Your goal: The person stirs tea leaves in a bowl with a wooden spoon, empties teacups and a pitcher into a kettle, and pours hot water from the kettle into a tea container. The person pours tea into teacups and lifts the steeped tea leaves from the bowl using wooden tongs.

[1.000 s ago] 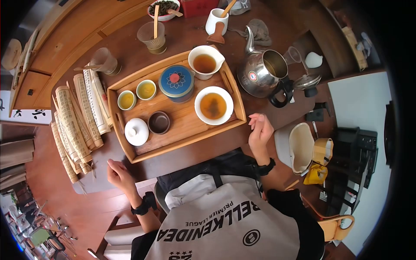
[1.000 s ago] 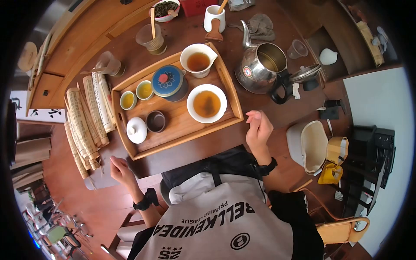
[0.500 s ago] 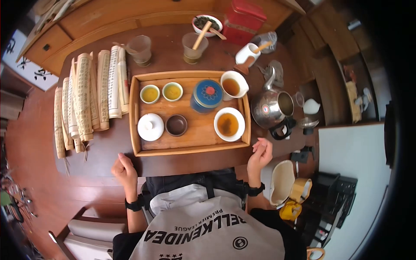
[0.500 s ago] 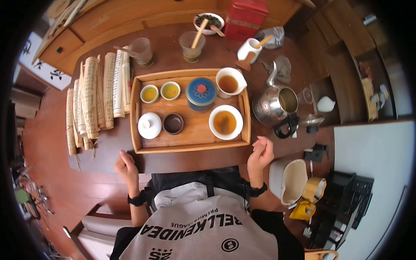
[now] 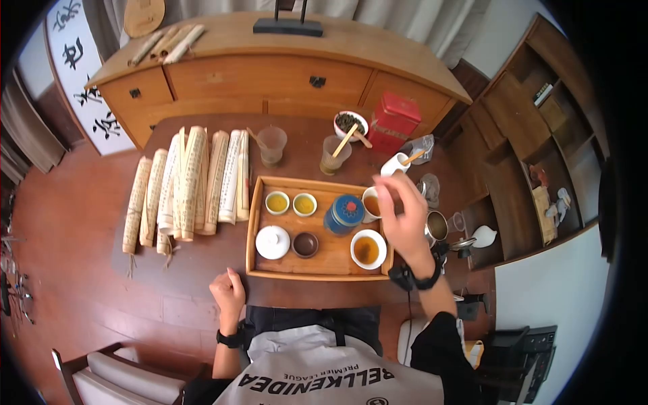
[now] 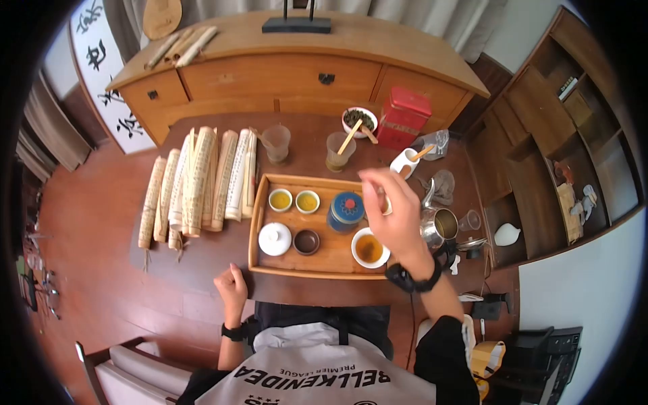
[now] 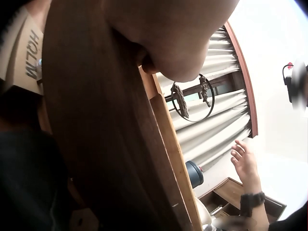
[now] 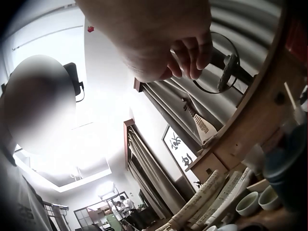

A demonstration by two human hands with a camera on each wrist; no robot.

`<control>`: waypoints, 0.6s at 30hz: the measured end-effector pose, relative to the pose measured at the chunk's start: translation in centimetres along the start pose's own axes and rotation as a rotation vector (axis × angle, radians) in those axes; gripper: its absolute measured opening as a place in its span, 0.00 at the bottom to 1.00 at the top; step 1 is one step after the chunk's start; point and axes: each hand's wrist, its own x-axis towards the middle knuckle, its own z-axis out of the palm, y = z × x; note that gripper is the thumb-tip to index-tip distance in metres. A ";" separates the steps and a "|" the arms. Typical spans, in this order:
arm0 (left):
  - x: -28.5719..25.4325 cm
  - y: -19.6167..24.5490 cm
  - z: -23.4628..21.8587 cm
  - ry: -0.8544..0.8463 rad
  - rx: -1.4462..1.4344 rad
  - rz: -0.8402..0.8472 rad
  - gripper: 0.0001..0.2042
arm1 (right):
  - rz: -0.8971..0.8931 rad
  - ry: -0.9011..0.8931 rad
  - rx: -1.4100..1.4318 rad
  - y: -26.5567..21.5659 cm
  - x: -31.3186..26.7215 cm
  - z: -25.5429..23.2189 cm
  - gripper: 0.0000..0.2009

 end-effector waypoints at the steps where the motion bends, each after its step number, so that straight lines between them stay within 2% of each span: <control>1: 0.0 0.1 0.0 -0.002 0.005 -0.009 0.22 | 0.038 -0.038 -0.005 0.3 2.3 0.4 0.07; 3: 0.0 0.2 0.0 0.001 0.017 0.021 0.22 | 0.098 -0.039 0.072 4.2 6.0 2.5 0.08; 5: 0.1 0.2 0.1 0.007 0.040 0.036 0.21 | 0.118 -0.108 -0.131 8.2 9.4 3.7 0.10; 8: -0.2 -0.5 0.2 0.009 0.060 0.043 0.21 | 0.349 -0.245 -0.341 13.9 12.2 5.4 0.18; 9: -0.1 -0.2 0.1 0.008 0.029 0.051 0.21 | 0.342 -0.229 -0.335 15.5 12.4 6.1 0.18; 11: 0.0 0.0 0.1 0.008 0.034 0.060 0.21 | 0.449 -0.210 -0.513 18.3 12.3 7.2 0.19; 12: 0.0 0.0 0.1 0.004 0.035 0.054 0.21 | 0.448 -0.197 -0.506 19.0 12.2 7.5 0.19; 14: 0.0 0.2 0.1 0.011 0.040 0.073 0.21 | 0.501 -0.288 -0.433 20.7 12.1 8.2 0.16; 16: 0.0 0.3 0.0 -0.001 0.023 0.064 0.21 | 0.498 -0.270 -0.398 22.8 11.8 9.6 0.16; 18: 0.0 0.3 0.0 0.003 0.035 0.077 0.21 | 0.480 -0.219 -0.262 22.5 11.4 10.0 0.13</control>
